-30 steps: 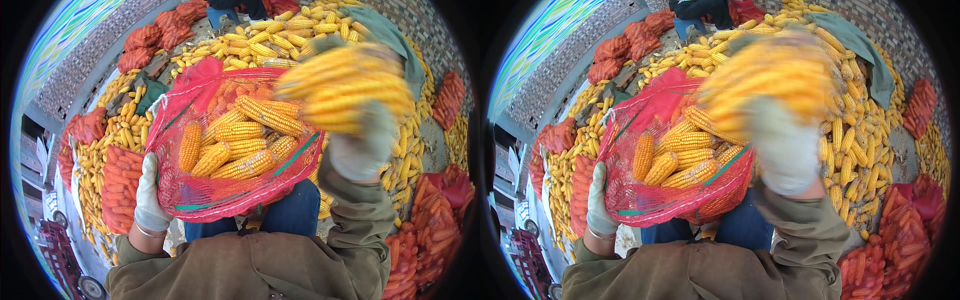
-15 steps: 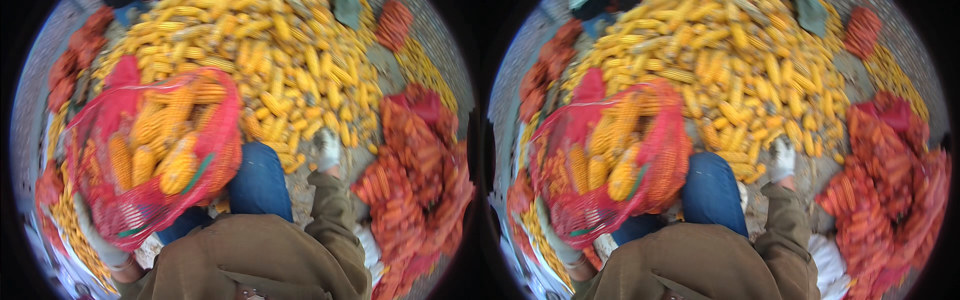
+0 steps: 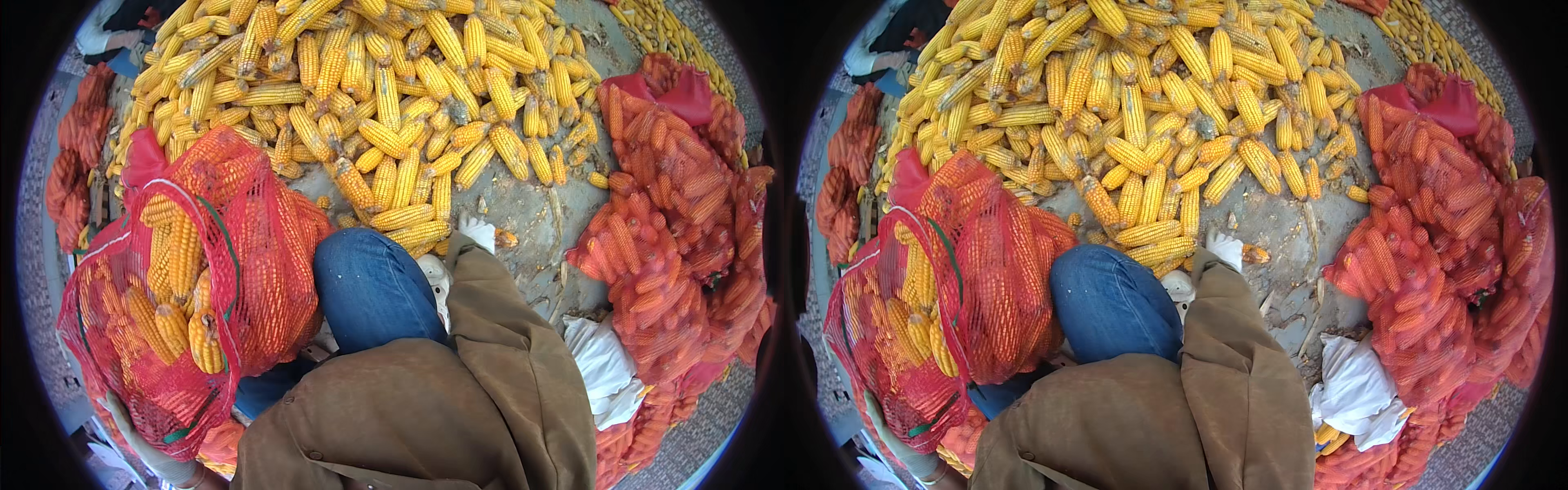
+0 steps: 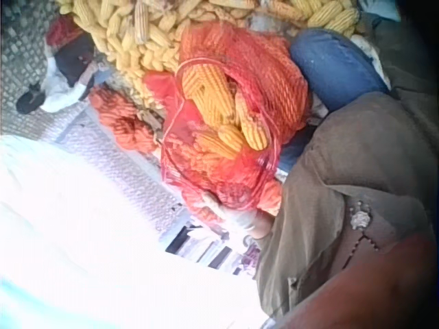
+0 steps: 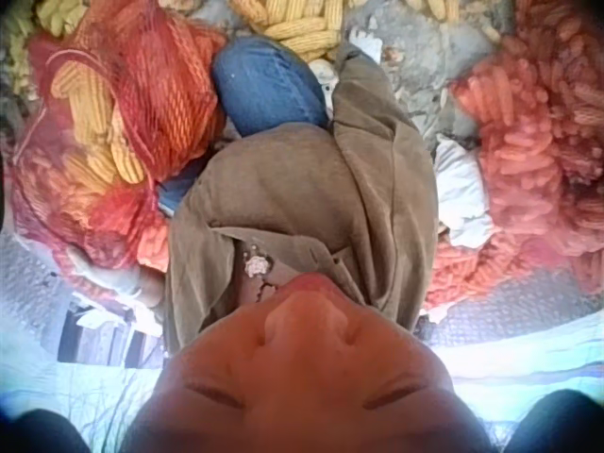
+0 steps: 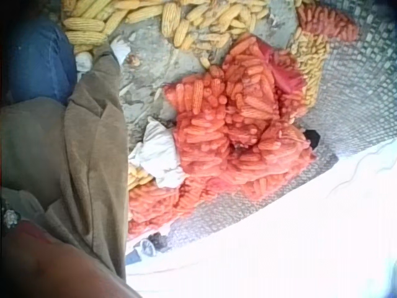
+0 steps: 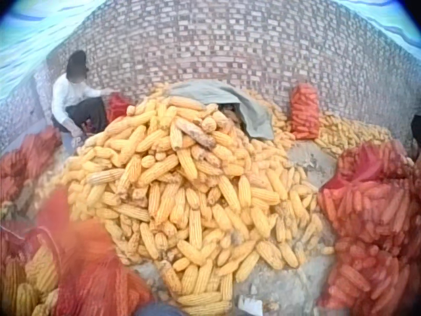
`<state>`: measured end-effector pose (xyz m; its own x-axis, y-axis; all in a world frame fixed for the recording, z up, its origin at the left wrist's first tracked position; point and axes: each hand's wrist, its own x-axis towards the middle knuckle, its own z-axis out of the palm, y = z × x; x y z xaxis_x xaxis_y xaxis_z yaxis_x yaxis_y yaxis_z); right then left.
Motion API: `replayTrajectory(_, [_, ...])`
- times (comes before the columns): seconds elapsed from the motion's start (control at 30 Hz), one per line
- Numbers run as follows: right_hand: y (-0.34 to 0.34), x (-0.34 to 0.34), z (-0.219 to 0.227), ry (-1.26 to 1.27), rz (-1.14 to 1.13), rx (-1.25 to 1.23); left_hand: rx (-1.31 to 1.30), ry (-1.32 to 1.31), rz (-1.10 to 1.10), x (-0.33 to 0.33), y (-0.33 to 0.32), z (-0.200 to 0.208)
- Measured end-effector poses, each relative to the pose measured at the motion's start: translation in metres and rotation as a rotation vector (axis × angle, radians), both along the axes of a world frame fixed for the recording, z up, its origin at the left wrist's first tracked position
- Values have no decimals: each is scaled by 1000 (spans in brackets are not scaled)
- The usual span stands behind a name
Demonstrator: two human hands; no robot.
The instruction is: The person sits on the ground and repeatedly picks up yellow corn cobs from a large pile, placing them into a red mesh bag. The person adjusts the bag and continues filling it with corn cobs throughout the clip.
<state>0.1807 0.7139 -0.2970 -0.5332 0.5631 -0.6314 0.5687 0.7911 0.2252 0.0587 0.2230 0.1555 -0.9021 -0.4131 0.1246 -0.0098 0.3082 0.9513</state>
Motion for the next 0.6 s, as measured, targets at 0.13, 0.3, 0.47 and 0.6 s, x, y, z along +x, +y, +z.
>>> replayTrajectory(0.13, [5, 9, 76, -204, -290, -159, -424, -9, -33, 7, -11, -5])
replayTrajectory(0.3, [8, 28, 62, 499, -78, -400, -103, -42, -97, -2, -12, -11])
replayTrajectory(0.47, [-33, -34, -30, 369, 96, -353, -408, 14, -160, -9, -4, -2])
replayTrajectory(0.6, [-35, -43, 60, 193, -88, -506, 21, -23, -143, 22, -36, -14])
